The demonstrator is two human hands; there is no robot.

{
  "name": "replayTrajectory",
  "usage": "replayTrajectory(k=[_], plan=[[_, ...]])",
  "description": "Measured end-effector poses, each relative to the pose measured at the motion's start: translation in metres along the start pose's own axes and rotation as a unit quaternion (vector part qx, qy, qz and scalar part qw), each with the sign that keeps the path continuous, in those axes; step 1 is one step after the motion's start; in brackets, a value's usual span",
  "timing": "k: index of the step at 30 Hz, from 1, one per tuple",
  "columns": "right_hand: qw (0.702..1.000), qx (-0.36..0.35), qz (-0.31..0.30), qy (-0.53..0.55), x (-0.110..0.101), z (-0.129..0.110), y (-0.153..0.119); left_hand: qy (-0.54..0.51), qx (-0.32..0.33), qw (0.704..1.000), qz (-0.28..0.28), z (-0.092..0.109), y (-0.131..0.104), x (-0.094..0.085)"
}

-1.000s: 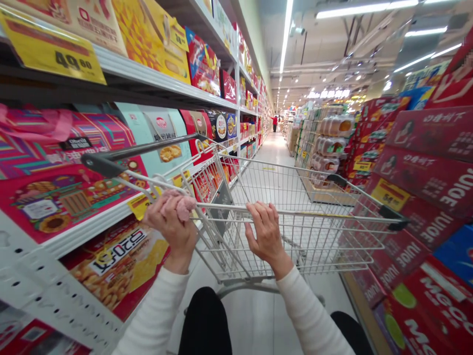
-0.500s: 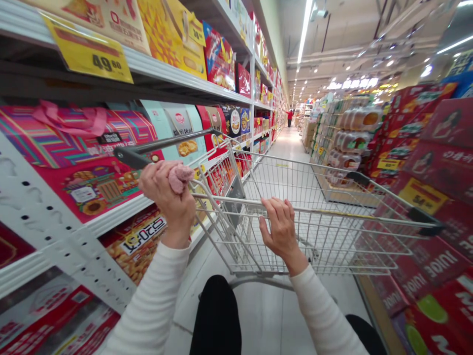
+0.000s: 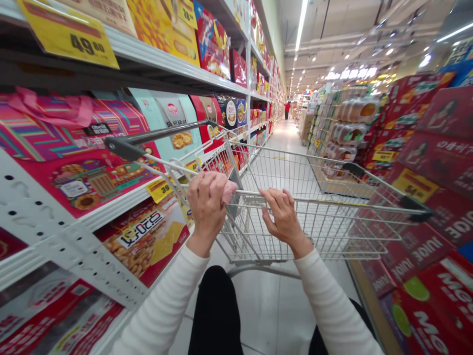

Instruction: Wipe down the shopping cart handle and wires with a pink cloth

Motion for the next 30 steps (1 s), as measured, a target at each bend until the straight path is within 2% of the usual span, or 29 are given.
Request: replayTrajectory(k=[3, 5, 7, 9, 10, 12, 14, 16, 18, 21, 23, 25, 26, 27, 30], plan=[[1.0, 0.025, 0.005, 0.004, 0.0, 0.003, -0.003, -0.013, 0.035, 0.999, 0.001, 0.023, -0.022, 0.017], [1.0, 0.03, 0.003, 0.003, 0.0, 0.005, -0.005, -0.019, 0.054, 0.998, -0.002, 0.031, -0.041, 0.027], [1.0, 0.029, -0.001, 0.001, -0.001, 0.008, -0.008, -0.021, 0.08, 0.996, -0.016, 0.029, -0.055, 0.031], [1.0, 0.026, -0.004, -0.004, -0.002, 0.012, -0.01, -0.018, 0.08, 0.997, 0.0, 0.017, -0.061, 0.026], [1.0, 0.027, -0.002, -0.006, -0.003, 0.014, -0.011, -0.017, 0.055, 0.998, 0.025, 0.007, -0.061, 0.019], [0.999, 0.036, 0.011, -0.01, -0.005, 0.017, -0.013, -0.024, -0.035, 0.996, 0.083, -0.015, -0.056, 0.007], [0.998, 0.051, 0.034, -0.011, -0.007, 0.019, -0.015, -0.046, -0.105, 0.988, 0.107, -0.023, -0.05, 0.003], [0.996, 0.066, 0.057, -0.009, -0.008, 0.019, -0.016, -0.083, -0.126, 0.984, 0.092, -0.013, -0.047, 0.012], [0.995, 0.078, 0.068, -0.007, -0.009, 0.019, -0.016, -0.115, -0.131, 0.982, 0.079, 0.006, -0.051, 0.023], [0.993, 0.091, 0.071, -0.009, -0.009, 0.022, -0.017, -0.133, -0.127, 0.981, 0.061, 0.037, -0.075, 0.037], [0.993, 0.092, 0.074, -0.008, -0.01, 0.024, -0.018, -0.146, -0.105, 0.984, 0.017, 0.054, -0.092, 0.043], [0.993, 0.089, 0.076, -0.004, -0.01, 0.027, -0.018, -0.155, -0.089, 0.983, -0.031, 0.063, -0.105, 0.047], [0.993, 0.088, 0.077, -0.001, -0.01, 0.028, -0.019, -0.151, -0.088, 0.984, -0.037, 0.065, -0.106, 0.045], [0.993, 0.087, 0.078, 0.001, -0.01, 0.028, -0.019, -0.14, -0.091, 0.986, -0.024, 0.064, -0.103, 0.041], [0.992, 0.09, 0.082, 0.001, -0.01, 0.028, -0.019, -0.087, -0.13, 0.985, 0.075, 0.053, -0.077, 0.02]])
Point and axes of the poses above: each hand's wrist, its own y-axis towards the middle knuckle, its own x-axis out of the palm, z = x × y, the point moved 7 cm from there along y, towards the middle knuckle, and after that the axes turned 7 degrees about -z, right-handed, at the moved point
